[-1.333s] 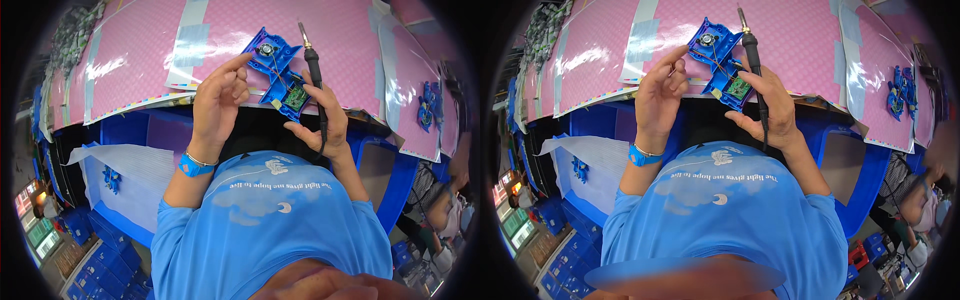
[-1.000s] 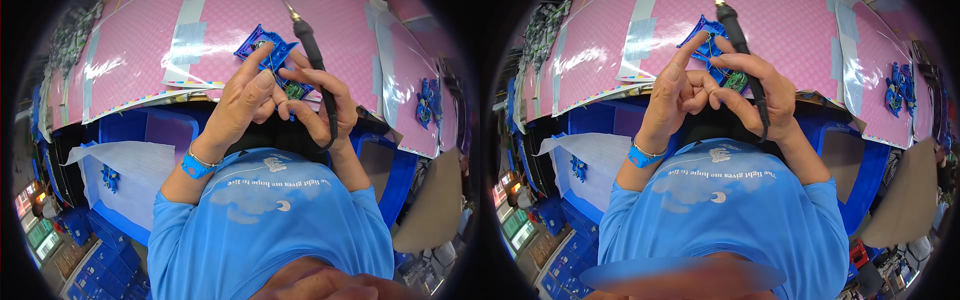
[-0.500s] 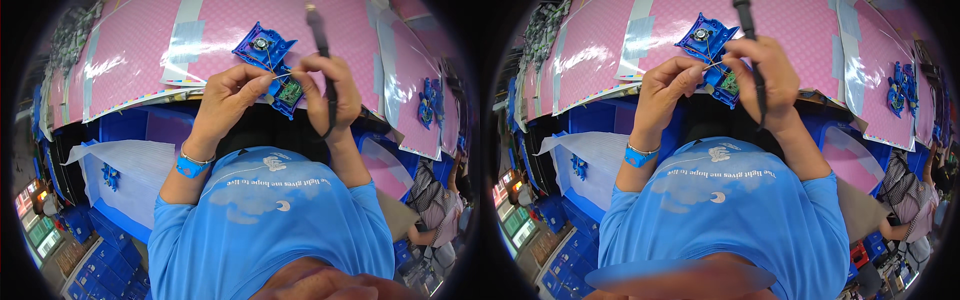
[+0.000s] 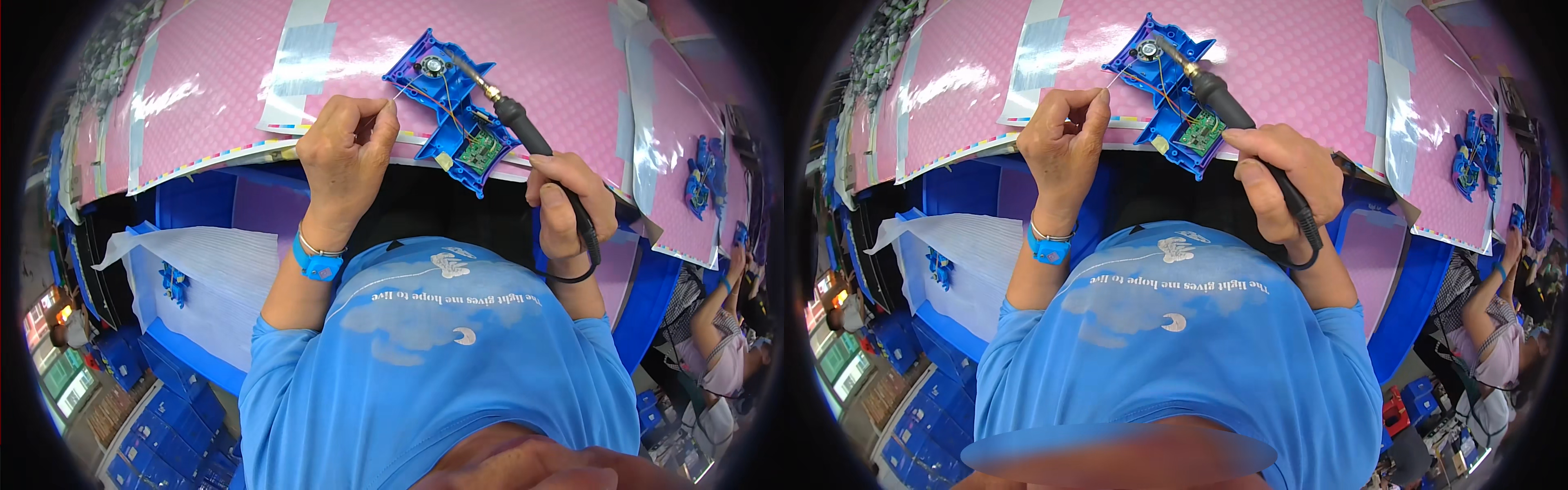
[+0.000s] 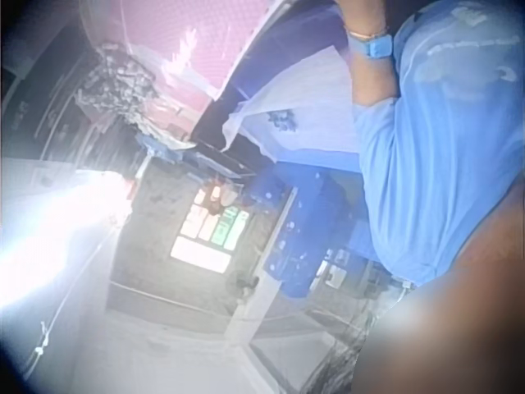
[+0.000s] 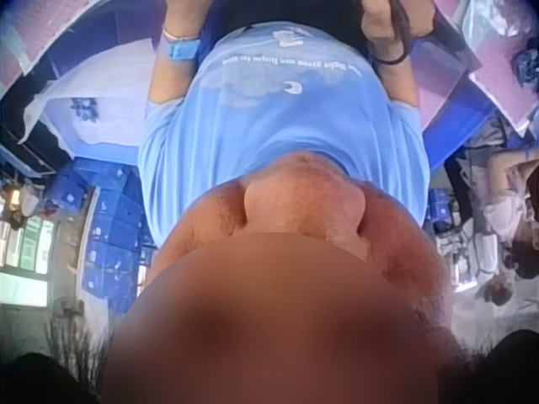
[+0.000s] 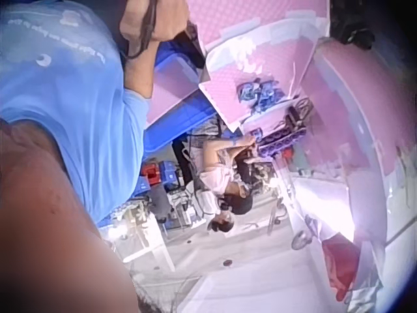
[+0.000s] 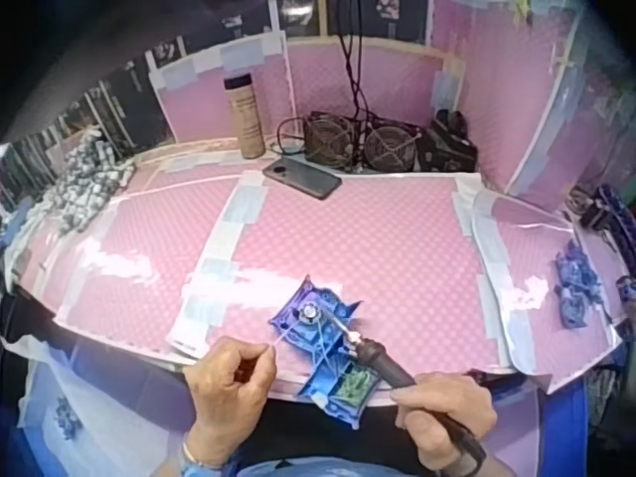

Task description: Soldering electronic components onto small blue circuit boards on a factory workbench.

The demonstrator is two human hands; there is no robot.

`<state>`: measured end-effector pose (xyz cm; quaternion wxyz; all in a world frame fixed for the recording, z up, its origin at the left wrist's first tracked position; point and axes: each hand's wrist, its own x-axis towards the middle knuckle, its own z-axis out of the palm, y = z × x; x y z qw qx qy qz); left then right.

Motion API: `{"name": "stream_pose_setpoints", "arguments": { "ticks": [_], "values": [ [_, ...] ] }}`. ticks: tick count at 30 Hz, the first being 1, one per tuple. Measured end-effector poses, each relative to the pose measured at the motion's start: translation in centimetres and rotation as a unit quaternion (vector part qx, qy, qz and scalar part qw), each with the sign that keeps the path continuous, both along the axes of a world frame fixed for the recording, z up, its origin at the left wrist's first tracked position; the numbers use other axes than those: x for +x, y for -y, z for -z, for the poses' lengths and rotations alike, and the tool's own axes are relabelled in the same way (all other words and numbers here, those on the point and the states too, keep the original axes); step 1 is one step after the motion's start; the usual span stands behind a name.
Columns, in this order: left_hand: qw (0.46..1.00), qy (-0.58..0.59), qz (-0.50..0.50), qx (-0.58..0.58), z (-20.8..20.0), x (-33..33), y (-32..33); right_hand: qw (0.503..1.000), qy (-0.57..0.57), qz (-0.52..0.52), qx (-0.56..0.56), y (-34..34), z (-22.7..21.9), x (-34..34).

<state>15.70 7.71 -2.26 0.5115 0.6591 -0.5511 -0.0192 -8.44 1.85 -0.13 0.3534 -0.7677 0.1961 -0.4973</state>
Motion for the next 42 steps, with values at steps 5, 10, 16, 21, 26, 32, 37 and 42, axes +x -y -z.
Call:
{"name": "stream_pose_setpoints", "arguments": {
  "ticks": [5,10,16,21,26,32,37,42],
  "values": [
    [1.000,-0.005,0.014,0.013,0.6,0.2,-0.2,0.996,-0.029,0.013,0.078,-0.3,-0.1,-0.4],
    [1.000,0.000,0.011,0.012,0.8,0.1,-0.3,0.997,-0.040,0.012,0.068,-0.1,-0.1,0.0],
    [1.000,-0.012,0.022,0.011,0.7,0.0,-0.2,0.997,-0.050,0.012,0.062,0.0,0.0,0.5],
    [1.000,-0.007,0.020,0.018,0.8,0.0,-0.1,0.995,-0.054,0.011,0.077,0.1,0.1,0.5],
    [1.000,-0.005,0.022,0.013,0.8,0.1,-0.1,0.995,-0.051,0.002,0.081,0.2,0.0,0.6],
    [1.000,-0.006,0.027,0.012,1.1,0.2,0.0,0.995,-0.073,0.009,0.061,0.1,-0.3,0.7],
    [0.999,-0.004,0.035,0.006,1.0,0.2,0.2,0.996,-0.077,0.008,0.041,0.1,-0.5,0.9],
    [0.999,0.012,0.040,0.003,0.8,0.3,0.4,0.996,-0.086,0.010,0.024,0.1,-0.4,0.6]
  ]
}}
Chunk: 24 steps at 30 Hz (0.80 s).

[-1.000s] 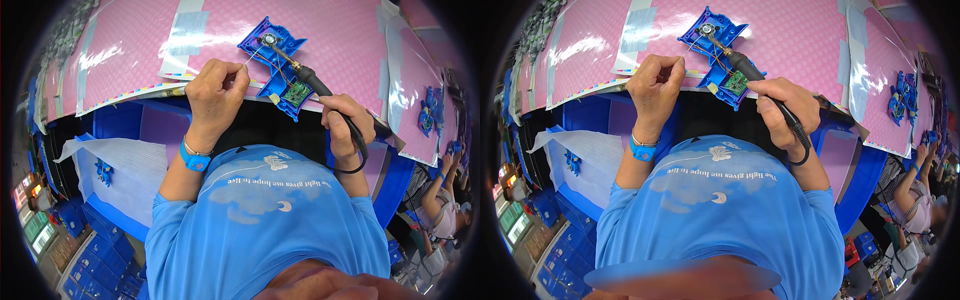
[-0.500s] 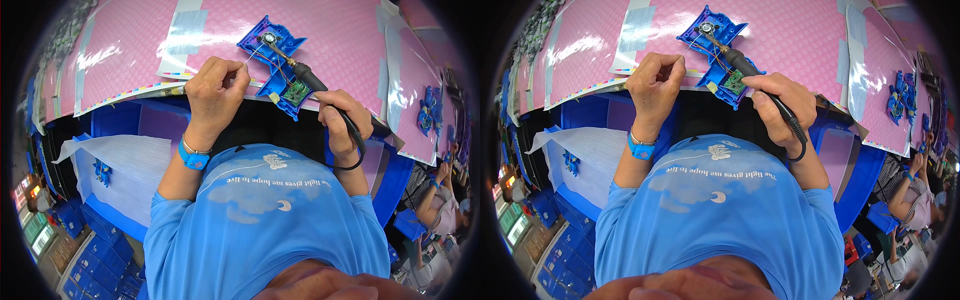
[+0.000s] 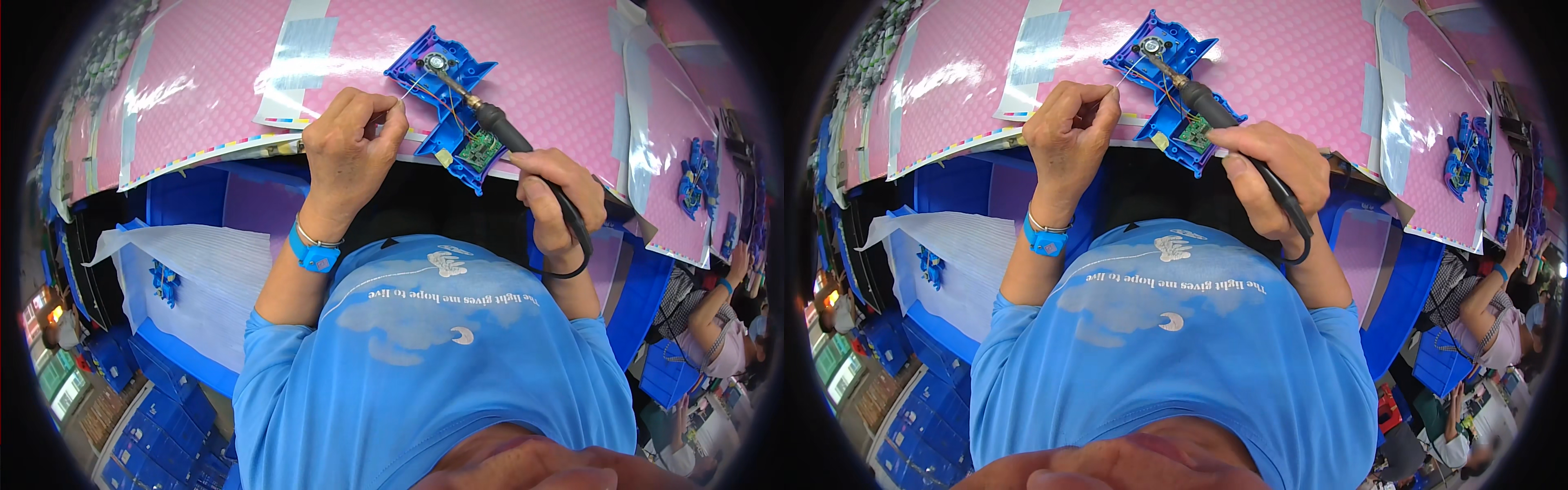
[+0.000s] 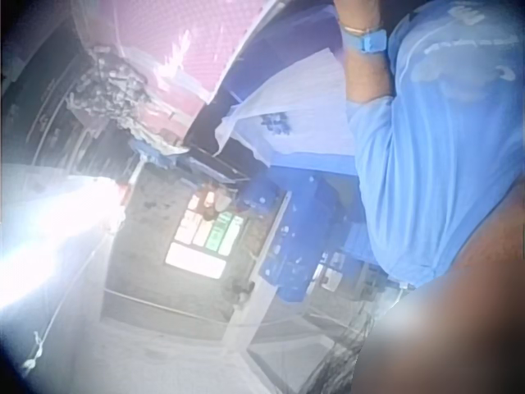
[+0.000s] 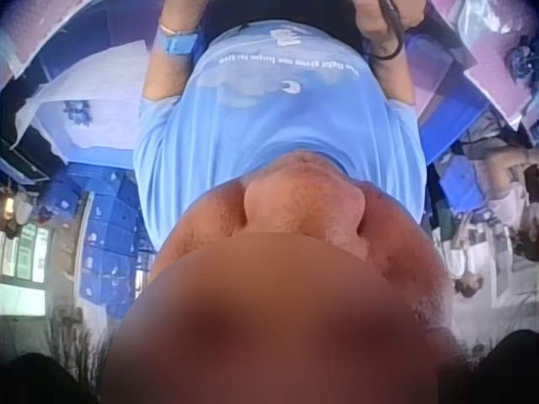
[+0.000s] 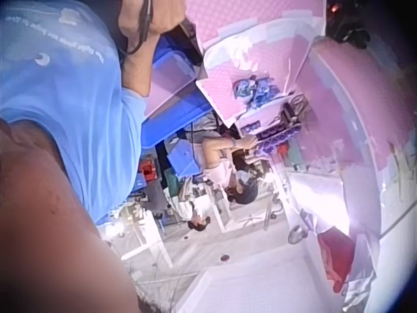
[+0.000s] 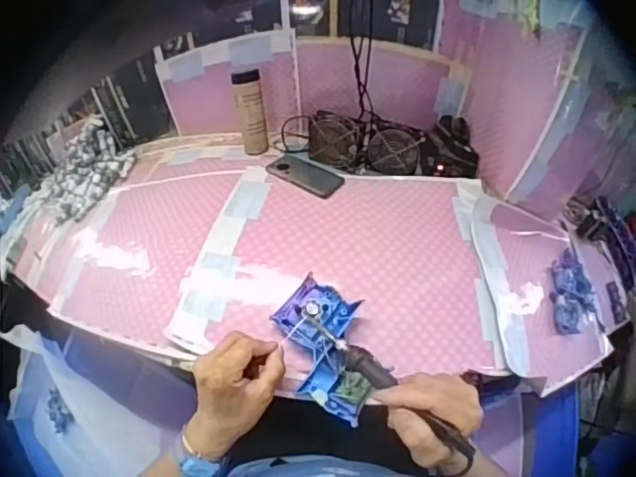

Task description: Soldering electronic components onto small blue circuit boards on a factory workbench.

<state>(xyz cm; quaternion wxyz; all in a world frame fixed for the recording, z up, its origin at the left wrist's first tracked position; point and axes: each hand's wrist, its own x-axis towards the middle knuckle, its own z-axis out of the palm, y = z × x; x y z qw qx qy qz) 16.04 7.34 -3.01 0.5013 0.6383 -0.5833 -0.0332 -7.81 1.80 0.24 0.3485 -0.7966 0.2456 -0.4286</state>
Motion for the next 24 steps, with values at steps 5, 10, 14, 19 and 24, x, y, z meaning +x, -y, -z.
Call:
{"name": "stream_pose_setpoints", "arguments": {
  "ticks": [5,10,14,19,24],
  "values": [
    [1.000,-0.004,-0.019,-0.005,-0.5,0.4,-0.3,0.996,0.089,-0.014,0.016,0.1,0.2,-0.7],
    [1.000,0.019,-0.021,-0.004,-0.4,0.7,-0.4,0.999,0.043,-0.020,0.025,0.5,-0.3,0.1],
    [0.999,0.019,-0.030,0.008,-0.3,0.7,-0.7,0.998,0.029,-0.027,0.044,0.8,-0.3,0.9],
    [0.999,0.026,-0.030,0.006,-0.1,0.8,-0.7,0.998,0.016,-0.038,0.045,1.3,-0.1,1.3],
    [0.999,0.021,-0.028,0.019,-0.1,0.8,-0.6,0.998,0.016,-0.040,0.041,1.3,-0.2,1.4]
  ]
}}
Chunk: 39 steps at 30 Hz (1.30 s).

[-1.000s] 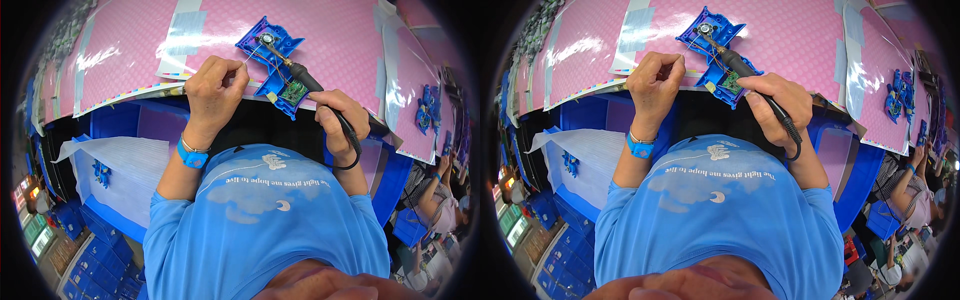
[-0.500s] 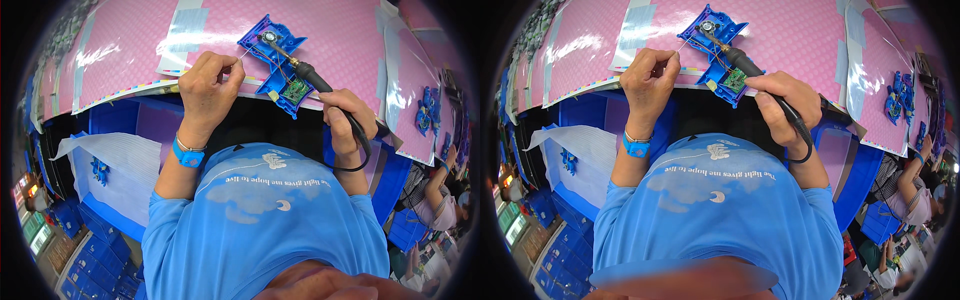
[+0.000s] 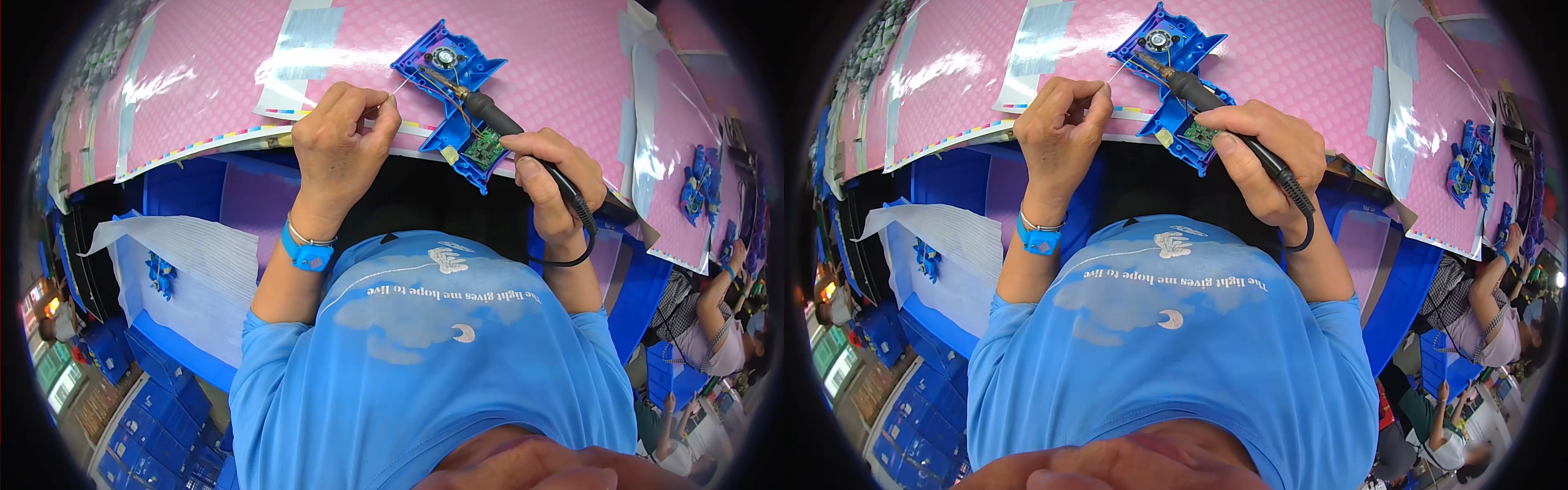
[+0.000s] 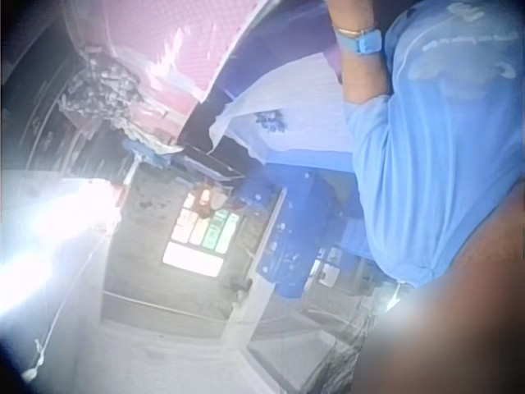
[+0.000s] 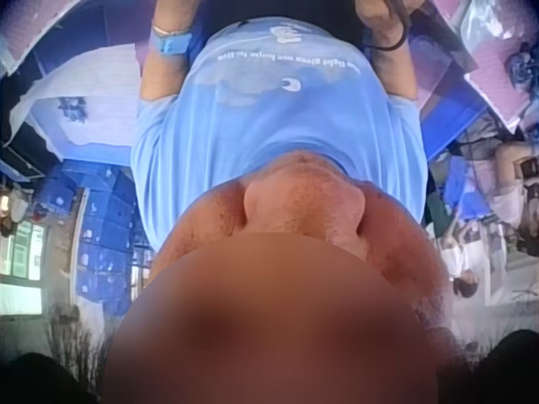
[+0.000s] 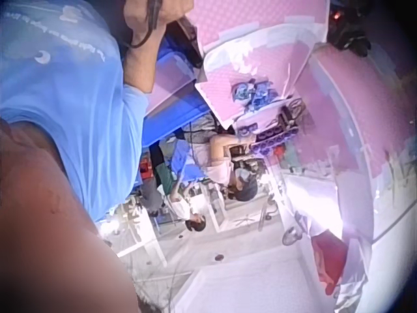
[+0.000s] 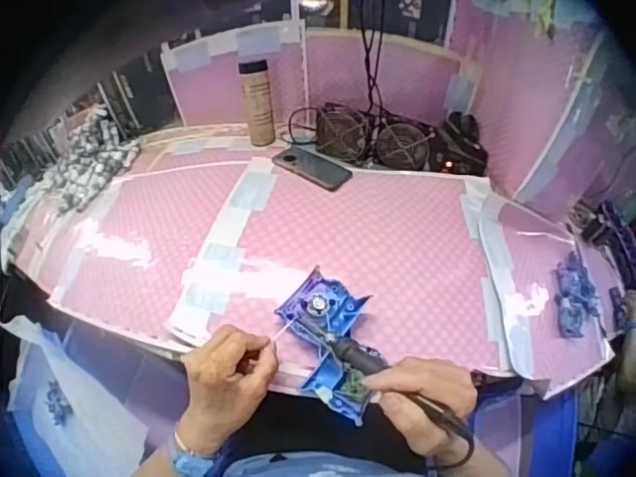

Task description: Soldering electronic components onto small blue circuit boards on a factory workbench.

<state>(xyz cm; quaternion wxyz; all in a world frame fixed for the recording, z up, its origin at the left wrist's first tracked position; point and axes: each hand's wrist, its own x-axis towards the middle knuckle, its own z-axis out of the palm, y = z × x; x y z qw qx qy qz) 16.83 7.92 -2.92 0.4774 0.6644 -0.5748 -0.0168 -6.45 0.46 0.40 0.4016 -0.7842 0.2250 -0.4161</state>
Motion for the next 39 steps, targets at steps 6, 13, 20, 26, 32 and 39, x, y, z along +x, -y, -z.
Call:
{"name": "stream_pose_setpoints", "arguments": {
  "ticks": [6,13,20,26,32,39],
  "values": [
    [1.000,-0.006,0.005,-0.015,0.4,0.0,0.7,1.000,-0.006,0.002,0.000,-0.1,-0.1,0.0],
    [1.000,0.009,-0.024,-0.018,-0.2,0.0,0.9,1.000,-0.008,0.001,-0.007,0.0,-0.3,0.0],
    [0.978,0.145,0.091,-0.120,-0.2,1.5,1.5,0.998,0.060,0.019,0.008,-0.4,-0.3,-0.7],
    [0.961,0.241,0.115,-0.067,0.0,1.5,2.2,0.999,0.044,0.019,0.013,-0.5,-0.4,-0.7],
    [0.957,0.237,0.129,-0.106,0.4,1.6,2.5,0.999,0.023,0.006,0.023,-0.4,-0.2,-0.6],
    [0.958,0.239,0.138,-0.078,0.5,1.7,2.5,1.000,0.007,0.006,0.025,-0.1,-0.1,-0.3]
  ]
}}
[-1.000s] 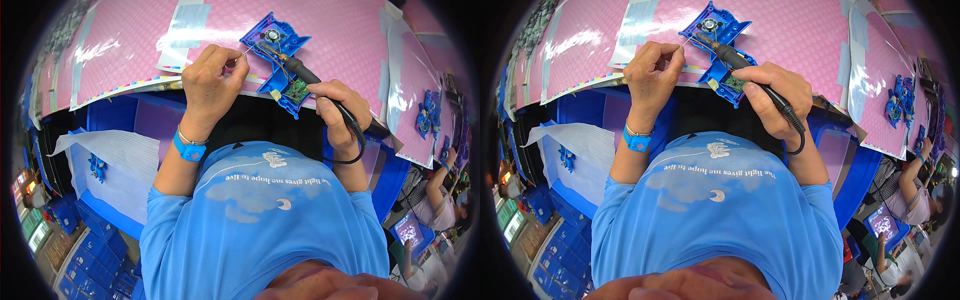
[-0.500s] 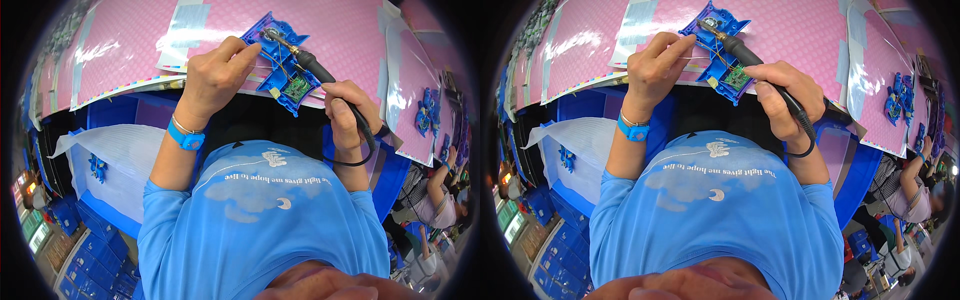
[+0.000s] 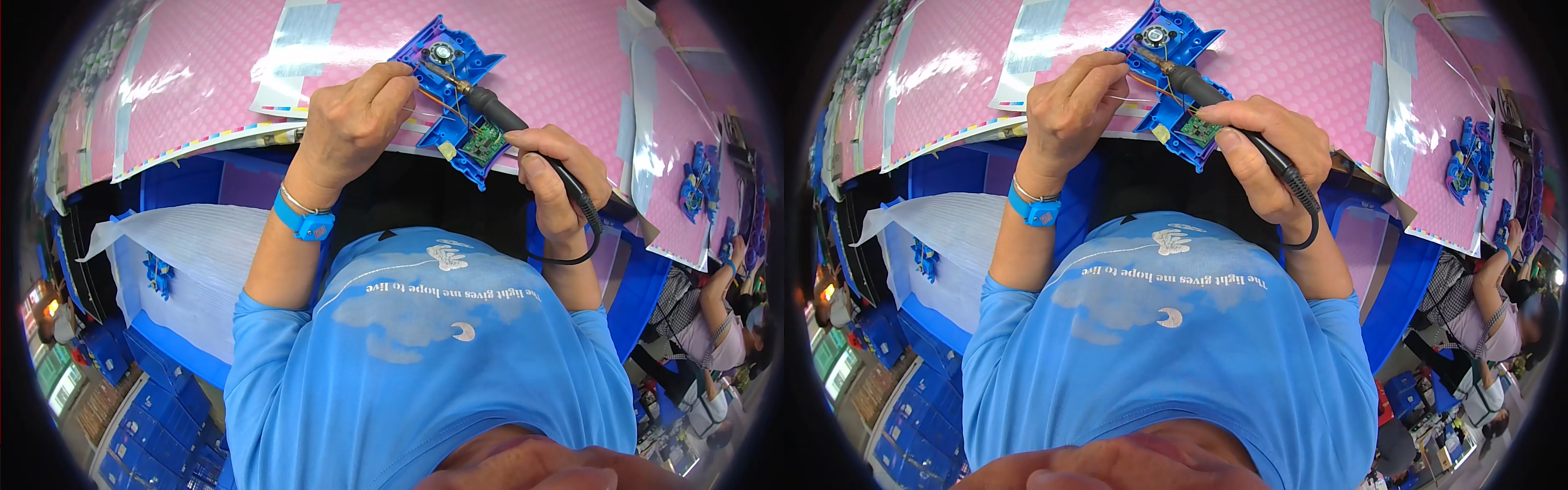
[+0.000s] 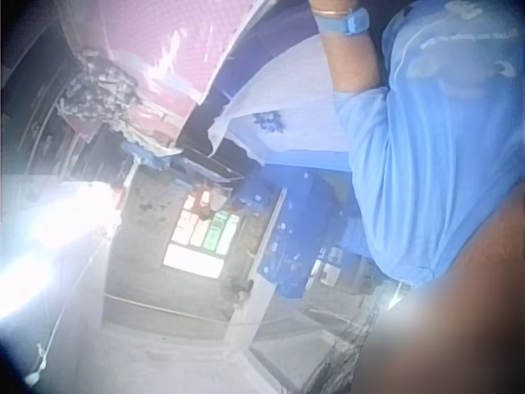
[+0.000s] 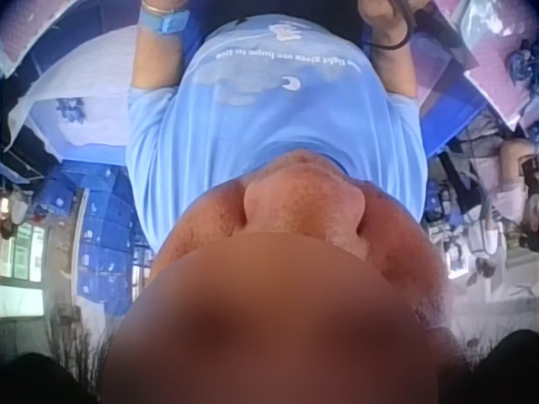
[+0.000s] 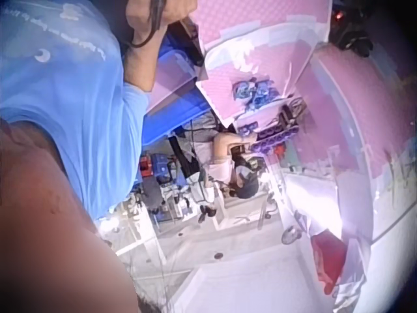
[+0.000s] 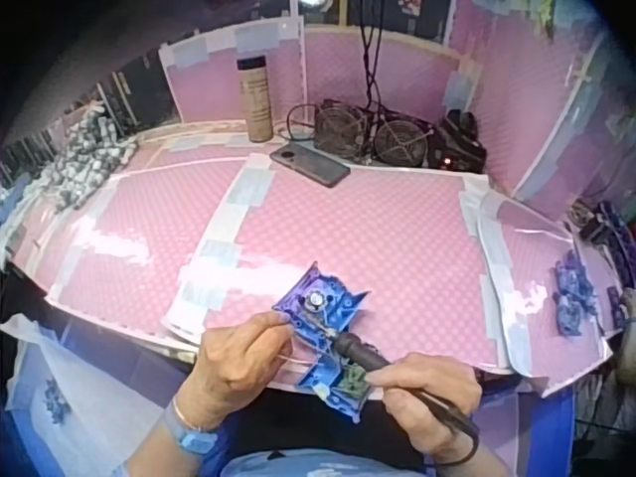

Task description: Soldering electronic components onto small blue circuit boards on a factory workbench.

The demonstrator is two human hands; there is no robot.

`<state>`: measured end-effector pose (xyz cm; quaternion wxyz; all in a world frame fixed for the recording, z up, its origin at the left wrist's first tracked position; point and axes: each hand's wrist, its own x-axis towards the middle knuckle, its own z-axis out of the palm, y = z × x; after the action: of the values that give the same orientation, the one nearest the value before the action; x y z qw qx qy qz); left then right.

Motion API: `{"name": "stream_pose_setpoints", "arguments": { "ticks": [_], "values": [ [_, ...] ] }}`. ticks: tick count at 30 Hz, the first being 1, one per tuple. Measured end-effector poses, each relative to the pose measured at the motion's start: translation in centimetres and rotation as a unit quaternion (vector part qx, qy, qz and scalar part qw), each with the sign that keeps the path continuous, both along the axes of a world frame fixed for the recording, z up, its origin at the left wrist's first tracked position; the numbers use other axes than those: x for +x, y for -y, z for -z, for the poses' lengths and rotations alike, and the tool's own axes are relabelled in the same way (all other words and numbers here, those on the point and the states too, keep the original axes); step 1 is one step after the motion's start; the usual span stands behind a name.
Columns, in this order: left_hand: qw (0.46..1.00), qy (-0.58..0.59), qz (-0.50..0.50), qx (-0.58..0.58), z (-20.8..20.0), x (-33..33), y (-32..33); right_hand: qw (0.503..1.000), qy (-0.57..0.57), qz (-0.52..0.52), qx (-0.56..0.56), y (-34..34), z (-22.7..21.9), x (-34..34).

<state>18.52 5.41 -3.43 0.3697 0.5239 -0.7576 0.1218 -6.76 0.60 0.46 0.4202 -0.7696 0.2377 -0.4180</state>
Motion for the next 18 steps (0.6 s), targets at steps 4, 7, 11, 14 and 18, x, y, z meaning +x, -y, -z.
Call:
{"name": "stream_pose_setpoints", "arguments": {
  "ticks": [4,7,11,14,18],
  "values": [
    [1.000,-0.003,0.002,0.000,-0.04,0.02,-0.05,1.000,0.009,0.008,-0.010,0.17,0.19,0.34],
    [1.000,-0.002,0.000,0.000,0.06,0.04,-0.08,1.000,0.009,0.007,-0.009,0.16,0.19,0.33],
    [1.000,0.000,-0.003,-0.001,0.03,0.01,-0.07,1.000,0.005,0.005,0.008,-0.29,-0.02,-0.06],
    [1.000,-0.001,-0.003,0.001,0.11,0.06,-0.07,1.000,0.022,0.001,-0.007,-0.21,0.05,-0.10],
    [1.000,0.001,-0.007,0.002,0.15,0.00,-0.08,1.000,0.019,0.001,-0.008,-0.25,0.06,-0.16]
  ]
}}
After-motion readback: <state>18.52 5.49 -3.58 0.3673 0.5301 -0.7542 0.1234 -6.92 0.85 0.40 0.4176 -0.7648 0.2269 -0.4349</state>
